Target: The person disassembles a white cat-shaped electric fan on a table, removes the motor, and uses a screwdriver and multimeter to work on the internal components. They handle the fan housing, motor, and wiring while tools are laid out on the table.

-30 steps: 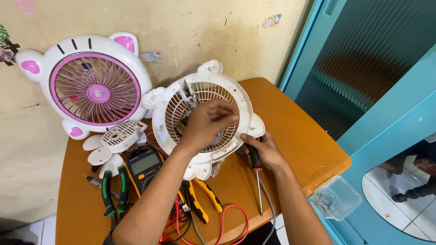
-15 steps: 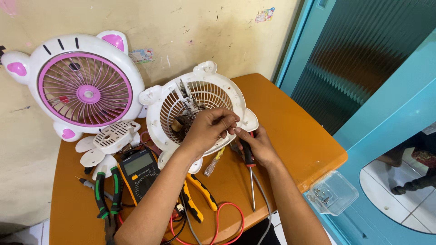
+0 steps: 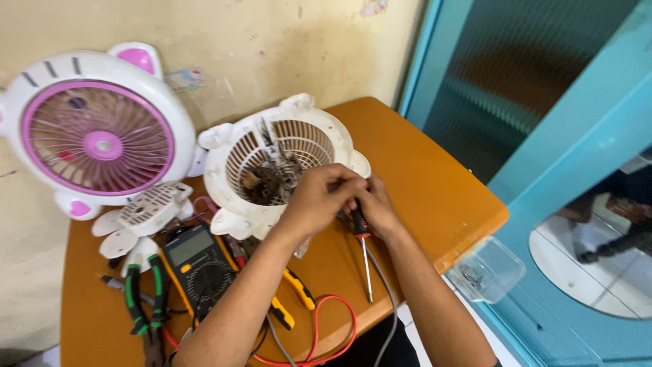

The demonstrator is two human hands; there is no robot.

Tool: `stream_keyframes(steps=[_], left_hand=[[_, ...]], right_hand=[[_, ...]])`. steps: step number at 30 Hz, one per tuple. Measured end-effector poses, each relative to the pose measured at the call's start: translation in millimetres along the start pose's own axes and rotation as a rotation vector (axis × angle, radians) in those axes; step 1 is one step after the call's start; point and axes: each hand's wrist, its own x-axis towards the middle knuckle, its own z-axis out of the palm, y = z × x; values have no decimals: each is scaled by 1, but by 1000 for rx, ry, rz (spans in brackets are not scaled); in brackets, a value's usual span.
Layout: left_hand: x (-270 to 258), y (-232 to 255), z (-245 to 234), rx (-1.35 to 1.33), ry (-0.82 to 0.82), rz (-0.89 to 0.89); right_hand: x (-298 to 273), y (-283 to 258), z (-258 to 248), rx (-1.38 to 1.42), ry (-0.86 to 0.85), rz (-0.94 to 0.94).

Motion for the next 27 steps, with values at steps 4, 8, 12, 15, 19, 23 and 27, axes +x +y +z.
stream_keyframes(steps=[4,8,12,15,19,23,27], left_hand=[[7,17,48,327,-175,319],[17,23,86,260,-211,503],[27,10,117,83,-370,188],[25,-13,139,426,-454,380],[25,-35,181,521,-576,263],[23,-54,206,584,-571,180],[23,-68,209,461,-491,287]], right_hand=[[-2,13,-18,336,237,300],[-45,-25,-53,27,14,-95],[-79,-127,-114,-466,60,-13],[-112,-180,-143,-604,136,190],[-130,-204,-142,-995,107,329],[-139,-198,-136,-1077,80,355],[-139,-187,-137,-1028,50,355]])
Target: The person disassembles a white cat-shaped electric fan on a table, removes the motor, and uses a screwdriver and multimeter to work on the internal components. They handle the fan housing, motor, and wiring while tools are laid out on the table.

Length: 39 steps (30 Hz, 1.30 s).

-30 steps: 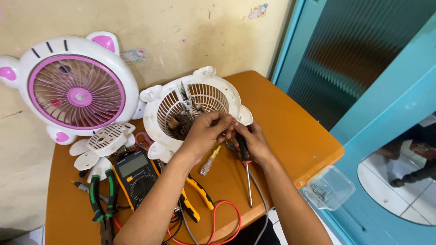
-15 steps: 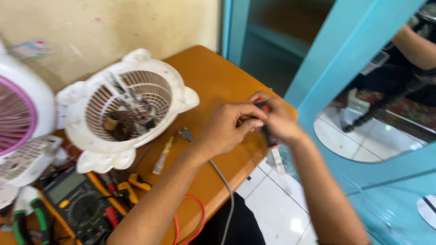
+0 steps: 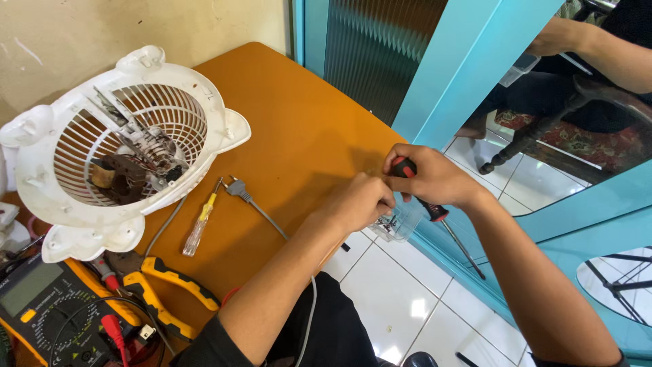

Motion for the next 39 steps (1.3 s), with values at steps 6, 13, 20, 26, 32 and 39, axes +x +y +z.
stream_keyframes(steps=[6,13,20,26,32,39], left_hand=[[-14,-7,-21,-99,20,-60],[-78,7,-129,128,219,-96],[-153,-16,-245,215,630,-186],[-170,-64,-280,551,454,-316],[-151,-82,-276,798,84,-620],[-135,-67,-267,772,-43,-853]], right_hand=[[11,-2,17,93,4,-69],[36,-64,65,285,-17,-135],[81,-155,124,708,61,-194],[125,-199,140,270,227,-269],[121,-227,129,-332,203,-35],[80,-229,141,-461,183,-89]])
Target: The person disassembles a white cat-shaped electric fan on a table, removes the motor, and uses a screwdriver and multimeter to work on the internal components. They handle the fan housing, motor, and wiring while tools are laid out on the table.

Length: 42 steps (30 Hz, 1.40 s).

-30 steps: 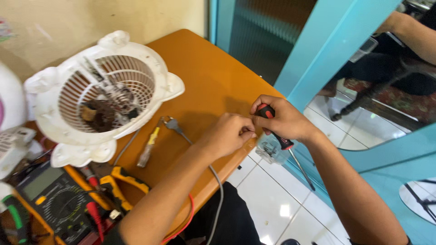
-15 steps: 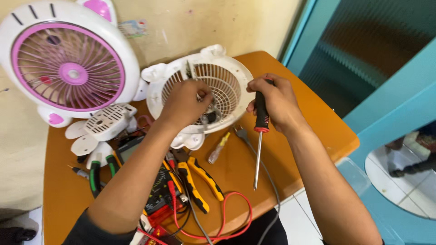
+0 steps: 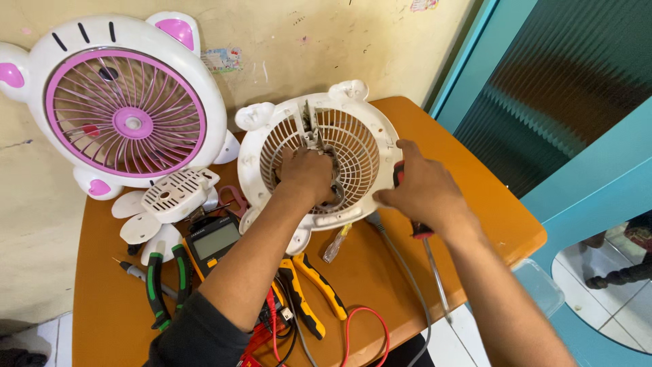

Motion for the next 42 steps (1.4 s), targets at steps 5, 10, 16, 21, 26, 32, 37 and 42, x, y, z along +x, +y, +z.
stream_keyframes(steps=[5,10,16,21,26,32,37,42], left_hand=[[-11,3,14,54,166,92],[-16,-4,29,-56,257,131],[-10,-3,42,-18,324,206],[-10,-8,53,-123,360,271],[-6,-12,53,-152,278,288],[-4,-14,51,-203,284,332],[-4,-14,50,-133,253,328],[-4,-14,54,-50,294,364]], right_hand=[[-18,5,16,69,34,2],[-23,12,26,78,59,8],[-29,15,28,58,43,48],[-33,12,28,35,45,61],[-34,10,28,65,56,64],[-40,15,32,83,77,62],[-41,17,34,72,93,62],[-44,16,33,96,110,45]])
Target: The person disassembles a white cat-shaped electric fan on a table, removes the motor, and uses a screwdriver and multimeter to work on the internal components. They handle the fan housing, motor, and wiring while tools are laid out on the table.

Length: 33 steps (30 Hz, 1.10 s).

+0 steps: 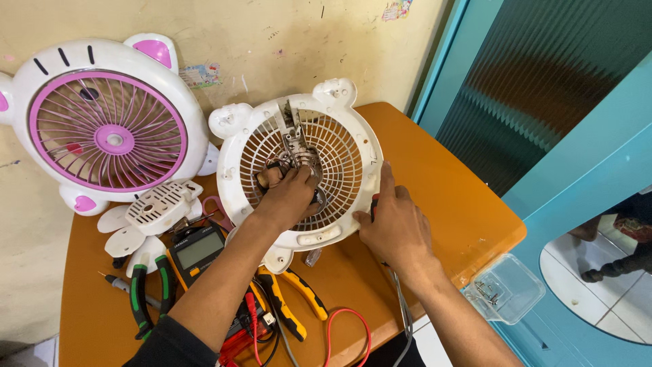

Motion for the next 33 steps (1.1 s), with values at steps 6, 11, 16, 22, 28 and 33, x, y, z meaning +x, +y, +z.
stream_keyframes(steps=[6,11,16,22,28,33], left_hand=[[-2,-5,-6,-145,34,23],[-2,-12,-18,-250,-89,12],[12,-28,-11,-245,-128,-33],[27,-54,-7,-893,-39,-68],[9,-33,-38,-1574,-62,-284],[-6,-22,-53,-1730,20,-209]], right_hand=[[-1,1,-10,167,41,-37],[12,5,-22,268,53,-144],[31,5,-35,409,-166,90],[55,39,-31,1004,-34,125],[62,50,27,1109,-318,-14],[43,34,61,1086,-248,-198]])
